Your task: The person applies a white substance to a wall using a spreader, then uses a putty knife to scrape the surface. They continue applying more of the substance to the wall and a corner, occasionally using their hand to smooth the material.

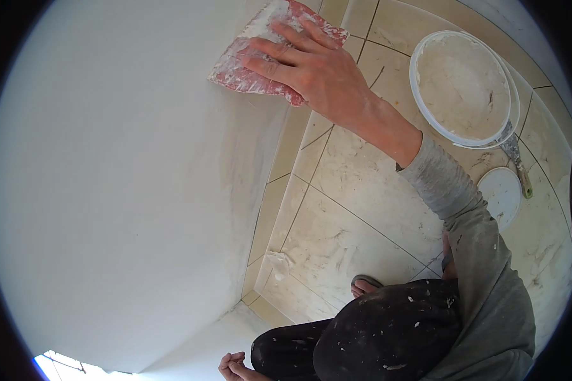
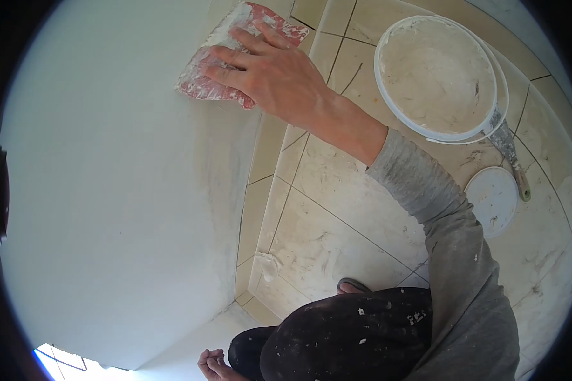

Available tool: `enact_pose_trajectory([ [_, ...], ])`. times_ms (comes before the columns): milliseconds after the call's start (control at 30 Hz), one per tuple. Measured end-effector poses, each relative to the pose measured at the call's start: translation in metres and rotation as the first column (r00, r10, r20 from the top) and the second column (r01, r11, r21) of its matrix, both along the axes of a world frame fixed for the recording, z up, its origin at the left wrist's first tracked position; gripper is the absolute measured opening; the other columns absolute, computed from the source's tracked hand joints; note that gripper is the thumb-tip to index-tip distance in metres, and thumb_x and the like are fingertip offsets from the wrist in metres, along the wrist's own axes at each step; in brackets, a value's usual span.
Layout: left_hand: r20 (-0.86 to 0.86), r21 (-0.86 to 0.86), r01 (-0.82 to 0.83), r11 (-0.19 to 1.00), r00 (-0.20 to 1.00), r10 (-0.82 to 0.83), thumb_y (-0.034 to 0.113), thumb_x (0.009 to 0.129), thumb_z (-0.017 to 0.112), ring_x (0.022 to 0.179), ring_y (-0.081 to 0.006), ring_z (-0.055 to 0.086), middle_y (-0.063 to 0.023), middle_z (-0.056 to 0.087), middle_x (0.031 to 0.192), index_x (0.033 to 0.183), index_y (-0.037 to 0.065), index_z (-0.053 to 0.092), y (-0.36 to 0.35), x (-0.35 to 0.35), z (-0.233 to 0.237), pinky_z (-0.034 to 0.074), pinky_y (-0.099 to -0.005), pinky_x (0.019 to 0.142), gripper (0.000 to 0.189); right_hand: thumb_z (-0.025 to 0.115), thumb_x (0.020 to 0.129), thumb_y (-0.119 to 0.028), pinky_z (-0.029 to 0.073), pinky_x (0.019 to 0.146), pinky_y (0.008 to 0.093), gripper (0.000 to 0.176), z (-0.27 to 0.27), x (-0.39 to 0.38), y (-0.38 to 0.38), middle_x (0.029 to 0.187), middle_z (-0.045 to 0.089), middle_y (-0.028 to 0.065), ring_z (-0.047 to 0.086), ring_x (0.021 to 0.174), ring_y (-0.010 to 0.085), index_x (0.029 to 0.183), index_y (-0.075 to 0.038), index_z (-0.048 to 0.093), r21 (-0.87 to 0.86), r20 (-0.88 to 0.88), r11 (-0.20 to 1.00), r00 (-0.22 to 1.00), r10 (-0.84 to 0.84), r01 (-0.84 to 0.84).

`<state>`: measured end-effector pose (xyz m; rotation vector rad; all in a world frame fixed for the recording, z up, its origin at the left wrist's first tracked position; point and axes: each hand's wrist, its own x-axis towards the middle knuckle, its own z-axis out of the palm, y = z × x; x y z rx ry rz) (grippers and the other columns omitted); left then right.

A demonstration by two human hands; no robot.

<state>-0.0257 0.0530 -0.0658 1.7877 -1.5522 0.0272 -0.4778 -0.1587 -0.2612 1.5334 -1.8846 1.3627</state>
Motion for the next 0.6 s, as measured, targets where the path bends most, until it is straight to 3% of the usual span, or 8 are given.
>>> enact_pose_trajectory([
  [100, 0.026, 0.02, -0.033, 0.999, 0.999, 0.032, 0.028, 0.096, 0.06, 0.081, -0.0229, 0.058, -0.0105, 0.062, 0.084, 0.101, -0.001, 0.06, -0.001, 0.0, 0.001, 0.053, -0.0348, 0.077, 0.029, 0.068, 0.081, -0.011, 0.036, 0.112, 0.0467, 0.043, -0.003, 0.001, -0.005, 0.128, 0.062, -0.001, 0.053, 0.125, 0.0264, 0.123, -0.018, 0.065, -0.062, 0.004, 0.998, 1.0, 0.022, -0.022],
  [233, 0.001, 0.023, -0.029, 0.999, 1.0, 0.029, 0.025, 0.095, 0.058, 0.08, -0.0228, 0.058, -0.0108, 0.062, 0.084, 0.1, -0.001, 0.06, -0.007, 0.0, 0.001, 0.053, -0.035, 0.077, 0.027, 0.07, 0.079, -0.012, 0.036, 0.112, 0.0483, 0.046, -0.011, 0.006, -0.002, 0.13, 0.06, -0.0007, 0.051, 0.127, 0.0267, 0.124, -0.017, 0.063, -0.031, 0.024, 0.996, 0.996, 0.082, -0.081],
  [333, -0.026, 0.013, -0.011, 1.0, 1.0, 0.011, 0.022, 0.095, 0.057, 0.08, -0.0228, 0.058, -0.0108, 0.062, 0.084, 0.1, -0.001, 0.06, -0.008, 0.009, -0.003, 0.053, -0.035, 0.077, 0.024, 0.072, 0.078, -0.013, 0.034, 0.113, 0.051, 0.046, -0.037, 0.026, 0.011, 0.132, 0.059, -0.0008, 0.05, 0.128, 0.0266, 0.123, -0.017, 0.063, 0.058, -0.044, 0.99, 0.99, 0.132, -0.129],
  [500, -0.027, -0.023, 0.043, 0.999, 0.999, -0.044, 0.031, 0.096, 0.06, 0.08, -0.0232, 0.059, -0.0109, 0.062, 0.084, 0.1, -0.001, 0.061, 0.0, 0.013, -0.004, 0.053, -0.0355, 0.076, 0.032, 0.067, 0.083, -0.012, 0.031, 0.114, 0.0505, 0.04, -0.053, 0.04, 0.035, 0.133, 0.059, -0.0015, 0.051, 0.127, 0.0252, 0.122, -0.017, 0.064, 0.207, 0.009, 0.946, 0.968, 0.252, -0.248],
  [533, -0.028, -0.036, 0.04, 0.999, 0.999, -0.041, 0.031, 0.096, 0.06, 0.08, -0.0232, 0.059, -0.0109, 0.062, 0.084, 0.1, -0.001, 0.061, 0.002, 0.013, -0.003, 0.053, -0.0355, 0.076, 0.032, 0.067, 0.083, -0.012, 0.031, 0.114, 0.0505, 0.04, -0.051, 0.037, 0.035, 0.133, 0.059, -0.0015, 0.051, 0.127, 0.0252, 0.122, -0.017, 0.064, 0.196, 0.005, 0.948, 0.967, 0.255, -0.251],
  [600, -0.025, -0.05, 0.031, 0.998, 0.999, -0.032, 0.034, 0.096, 0.062, 0.081, -0.0233, 0.059, -0.0109, 0.062, 0.085, 0.101, -0.001, 0.061, 0.007, 0.011, -0.003, 0.053, -0.0355, 0.076, 0.035, 0.067, 0.081, -0.012, 0.031, 0.114, 0.0511, 0.043, -0.036, 0.022, 0.039, 0.131, 0.06, -0.0032, 0.052, 0.126, 0.0233, 0.124, -0.018, 0.063, 0.01, -0.044, 0.997, 0.996, 0.081, -0.08],
])
